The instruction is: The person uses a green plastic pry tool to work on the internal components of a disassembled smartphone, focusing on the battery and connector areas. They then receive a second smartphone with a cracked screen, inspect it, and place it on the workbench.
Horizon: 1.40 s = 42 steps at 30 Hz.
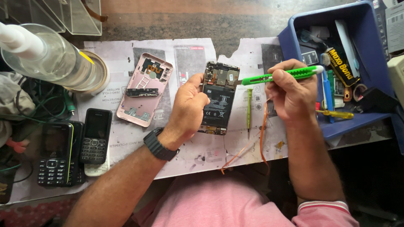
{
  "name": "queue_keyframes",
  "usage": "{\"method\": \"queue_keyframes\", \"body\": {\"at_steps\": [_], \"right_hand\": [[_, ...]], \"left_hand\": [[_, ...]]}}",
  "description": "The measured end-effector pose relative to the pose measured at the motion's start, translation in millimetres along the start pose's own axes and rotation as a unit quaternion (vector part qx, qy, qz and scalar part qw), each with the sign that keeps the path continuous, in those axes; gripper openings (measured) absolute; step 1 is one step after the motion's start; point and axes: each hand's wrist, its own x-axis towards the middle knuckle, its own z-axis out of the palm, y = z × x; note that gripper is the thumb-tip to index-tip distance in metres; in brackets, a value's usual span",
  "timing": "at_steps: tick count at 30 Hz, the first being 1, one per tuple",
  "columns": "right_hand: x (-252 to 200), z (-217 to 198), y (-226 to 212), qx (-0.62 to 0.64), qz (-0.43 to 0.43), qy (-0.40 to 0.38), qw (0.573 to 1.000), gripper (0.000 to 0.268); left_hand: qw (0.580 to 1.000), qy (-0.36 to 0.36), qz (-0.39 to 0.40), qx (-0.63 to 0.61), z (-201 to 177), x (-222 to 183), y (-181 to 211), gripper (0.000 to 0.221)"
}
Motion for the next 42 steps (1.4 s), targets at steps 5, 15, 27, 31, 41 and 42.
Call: {"method": "queue_keyframes", "body": {"at_steps": [5, 15, 27, 31, 41, 42], "right_hand": [[-3, 1, -1, -0.036, -0.033, -0.013, 0.999, 0.012], [-5, 0, -1, -0.055, -0.073, -0.063, 0.994, 0.021], [2, 1, -4, -0.002, 0.047, 0.004, 0.999, 0.01], [4, -2, -1, 0.022, 0.073, 0.019, 0.997, 0.01], [5, -3, 1, 0.024, 0.099, 0.038, 0.994, 0.011], [5, -3, 1, 0.022, 0.099, 0.041, 0.994, 0.011]], "left_hand": [[1.0, 0.009, -0.007, -0.008, -1, 1, -2, 0.046], [1.0, 0.006, -0.004, -0.006, -2, 2, -2, 0.047], [1.0, 0.005, 0.001, 0.006, -1, 1, -2, 0.047], [1.0, 0.005, 0.004, 0.015, -2, 1, -4, 0.046], [1.0, 0.003, 0.003, 0.014, -2, 1, -2, 0.046], [1.0, 0.002, 0.003, 0.019, -2, 0, -2, 0.046]]}}
